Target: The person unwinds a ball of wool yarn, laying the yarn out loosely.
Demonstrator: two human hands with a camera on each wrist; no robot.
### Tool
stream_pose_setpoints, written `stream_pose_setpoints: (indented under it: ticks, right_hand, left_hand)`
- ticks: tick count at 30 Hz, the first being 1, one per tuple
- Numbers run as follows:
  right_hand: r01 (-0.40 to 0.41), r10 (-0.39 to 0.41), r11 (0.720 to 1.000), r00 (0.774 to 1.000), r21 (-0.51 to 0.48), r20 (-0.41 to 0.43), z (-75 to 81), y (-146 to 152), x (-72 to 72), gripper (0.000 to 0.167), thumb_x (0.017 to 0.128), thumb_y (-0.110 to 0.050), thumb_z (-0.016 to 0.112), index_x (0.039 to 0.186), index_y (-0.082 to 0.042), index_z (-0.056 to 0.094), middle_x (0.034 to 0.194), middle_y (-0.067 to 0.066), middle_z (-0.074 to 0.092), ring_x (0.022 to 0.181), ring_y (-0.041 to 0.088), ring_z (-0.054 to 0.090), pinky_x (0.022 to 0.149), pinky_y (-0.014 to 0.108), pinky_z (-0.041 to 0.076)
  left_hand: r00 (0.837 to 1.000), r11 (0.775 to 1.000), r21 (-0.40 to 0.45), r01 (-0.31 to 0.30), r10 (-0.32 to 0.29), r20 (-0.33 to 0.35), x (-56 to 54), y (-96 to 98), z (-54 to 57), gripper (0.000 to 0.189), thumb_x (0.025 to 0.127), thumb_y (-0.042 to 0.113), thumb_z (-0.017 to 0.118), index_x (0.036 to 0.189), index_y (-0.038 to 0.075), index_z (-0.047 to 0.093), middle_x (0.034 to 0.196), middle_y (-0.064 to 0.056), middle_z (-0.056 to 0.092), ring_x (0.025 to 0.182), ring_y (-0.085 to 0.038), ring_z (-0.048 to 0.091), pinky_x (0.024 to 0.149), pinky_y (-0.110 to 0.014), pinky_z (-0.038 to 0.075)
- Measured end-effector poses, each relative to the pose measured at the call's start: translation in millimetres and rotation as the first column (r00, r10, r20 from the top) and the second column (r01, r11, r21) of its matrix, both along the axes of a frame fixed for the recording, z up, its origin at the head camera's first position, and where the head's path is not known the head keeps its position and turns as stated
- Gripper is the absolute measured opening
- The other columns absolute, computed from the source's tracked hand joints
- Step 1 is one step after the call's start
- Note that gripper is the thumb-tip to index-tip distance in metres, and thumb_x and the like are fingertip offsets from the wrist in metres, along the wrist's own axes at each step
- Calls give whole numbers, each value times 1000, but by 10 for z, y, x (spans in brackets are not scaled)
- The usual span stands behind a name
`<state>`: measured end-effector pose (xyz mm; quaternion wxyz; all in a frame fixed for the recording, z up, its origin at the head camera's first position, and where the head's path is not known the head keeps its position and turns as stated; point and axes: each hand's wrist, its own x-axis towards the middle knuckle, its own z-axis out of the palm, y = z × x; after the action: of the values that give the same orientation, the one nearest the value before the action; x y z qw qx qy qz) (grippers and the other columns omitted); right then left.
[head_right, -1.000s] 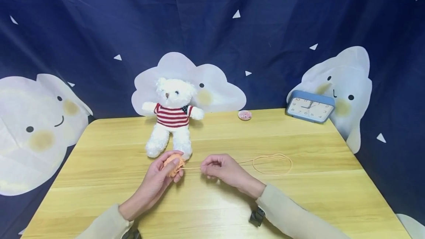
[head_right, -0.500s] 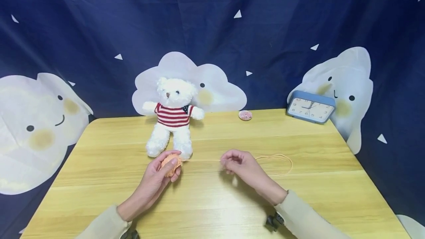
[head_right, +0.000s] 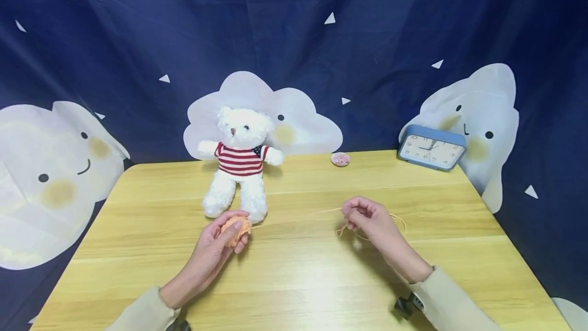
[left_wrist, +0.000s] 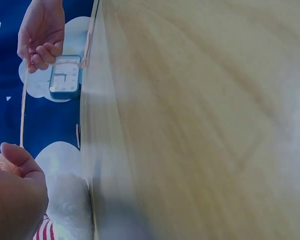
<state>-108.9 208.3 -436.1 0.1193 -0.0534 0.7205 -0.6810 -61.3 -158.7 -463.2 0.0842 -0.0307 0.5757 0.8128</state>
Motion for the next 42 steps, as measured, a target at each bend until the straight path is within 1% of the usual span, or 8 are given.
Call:
stream_pose_setpoints:
  ticks: [8,15,20,25,30,35,37,42]
  right_hand:
    - [61,-61,998,998,-12,-3,-33,328,6,10,110,-5,64,107,-3,73,93,3,71,78,13,63,73,26,59]
    - [131,-132,987,991,-98,-6,-40,565,-9,18,109,1,61,105,-8,76,90,0,71,78,11,64,68,22,56]
    - [146,-143,977,989,-153,32,-86,752,-23,20,111,0,58,106,-8,75,92,-1,71,78,10,63,65,20,55]
    - [150,-143,978,988,-145,57,-143,924,-26,21,112,-2,58,107,-9,76,91,-1,71,79,9,63,66,19,55]
    - [156,-154,985,988,-76,30,-177,1054,-50,18,112,-4,60,106,-8,77,89,-1,70,76,9,62,64,20,55]
    - [169,-171,982,985,81,15,-187,1153,-94,17,112,-10,64,102,-13,77,81,-3,65,67,9,54,58,22,47]
    - [173,-178,972,984,161,13,-197,1192,-103,18,111,-12,65,100,-17,78,79,-6,63,66,9,51,56,24,44]
    - [181,-194,929,981,323,6,-237,1319,-114,19,110,-16,68,101,-25,83,91,-21,71,73,6,55,60,24,48]
  left_hand:
    - [998,998,-18,-58,58,-2,-1,-30,-34,36,111,7,63,143,-7,57,106,-14,63,76,-16,63,59,-20,52]
    - [997,997,-22,-70,69,-15,-13,-39,-36,36,111,7,64,143,-7,57,104,-13,62,75,-15,62,59,-19,52]
    - [997,997,-14,-72,72,-16,-4,-45,-31,36,110,6,64,143,-8,56,105,-13,62,76,-16,62,59,-19,52]
    - [996,996,-13,-87,87,-27,11,-62,-22,37,109,6,65,141,-10,56,110,-13,61,76,-15,63,59,-19,52]
    - [994,996,-16,-93,92,-58,15,-79,-19,36,110,7,65,141,-10,56,122,-22,64,77,-15,63,59,-19,53]
    - [993,996,-9,-92,91,-75,17,-84,-13,36,112,8,63,142,-11,54,130,-28,64,77,-15,64,59,-19,54]
    - [993,995,-6,-95,94,-75,19,-82,-8,37,112,7,62,142,-11,53,129,-27,64,76,-15,64,59,-19,54]
    - [991,994,4,-111,111,-72,22,-80,-1,38,111,6,62,144,-12,52,129,-26,64,75,-15,65,58,-18,54]
